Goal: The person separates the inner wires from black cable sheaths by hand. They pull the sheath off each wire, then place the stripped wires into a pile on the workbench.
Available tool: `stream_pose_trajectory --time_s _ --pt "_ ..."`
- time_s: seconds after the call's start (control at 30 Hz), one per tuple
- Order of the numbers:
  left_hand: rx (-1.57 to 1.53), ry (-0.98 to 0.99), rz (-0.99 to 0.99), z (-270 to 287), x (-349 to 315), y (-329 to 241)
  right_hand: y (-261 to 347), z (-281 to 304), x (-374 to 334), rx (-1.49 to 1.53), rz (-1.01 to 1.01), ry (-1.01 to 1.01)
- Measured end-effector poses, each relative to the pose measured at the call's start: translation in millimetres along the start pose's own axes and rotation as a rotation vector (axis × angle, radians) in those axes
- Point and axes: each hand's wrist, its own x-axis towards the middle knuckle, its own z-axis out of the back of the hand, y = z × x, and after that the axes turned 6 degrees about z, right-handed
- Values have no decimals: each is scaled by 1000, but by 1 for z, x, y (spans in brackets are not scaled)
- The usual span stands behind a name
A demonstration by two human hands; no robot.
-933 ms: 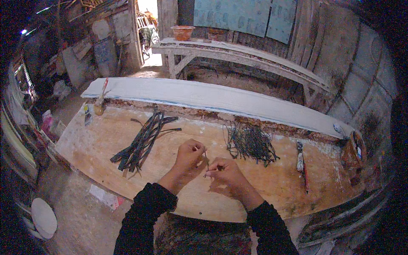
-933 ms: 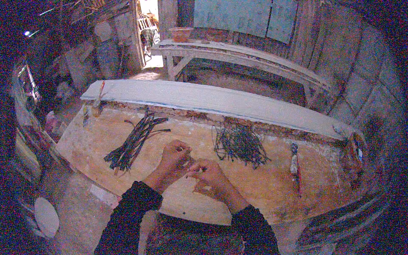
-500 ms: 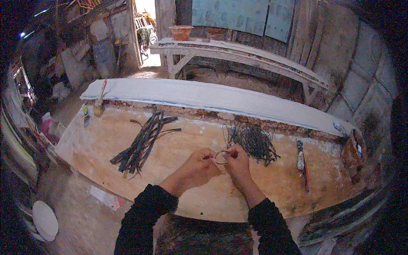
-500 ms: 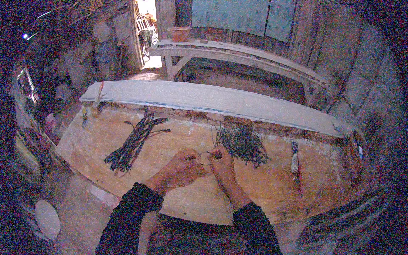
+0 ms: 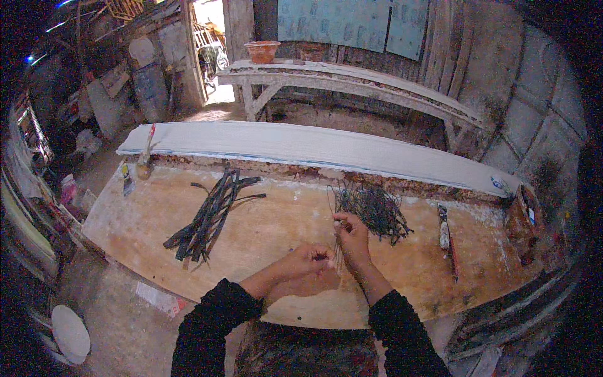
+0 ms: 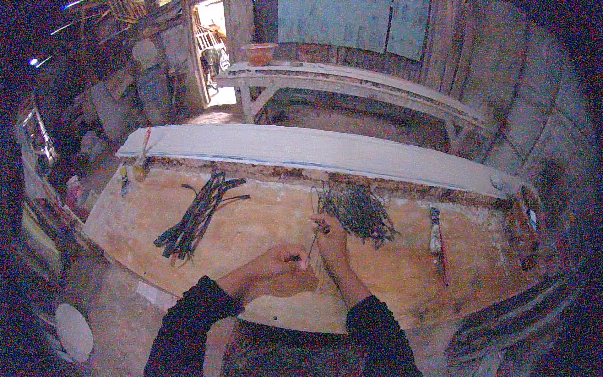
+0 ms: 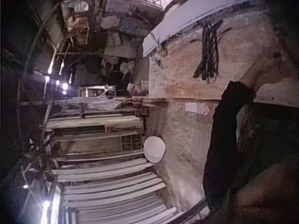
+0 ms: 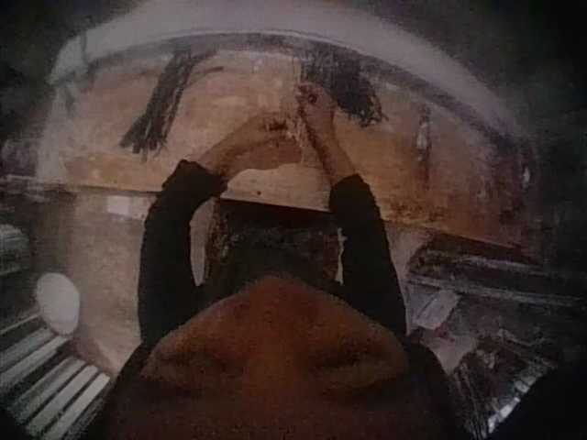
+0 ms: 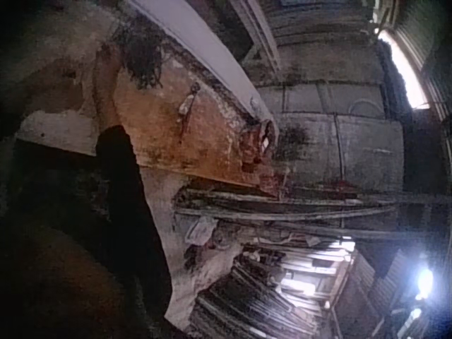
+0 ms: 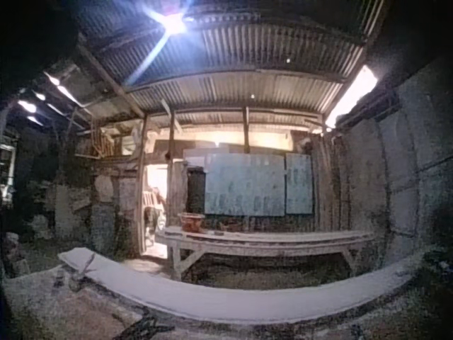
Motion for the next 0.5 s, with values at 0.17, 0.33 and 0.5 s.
stream_pose_trajectory --time_s 0.17,0.33,0.5 --pt "-54 -149 -116 11 3 1 30 6 2 -56 0 -82" --pt "236 -648 -122 39 2 5 34 16 5 -258 97 -133" --pt "-249 -909 -7 31 2 -19 30 12 -4 56 39 52"
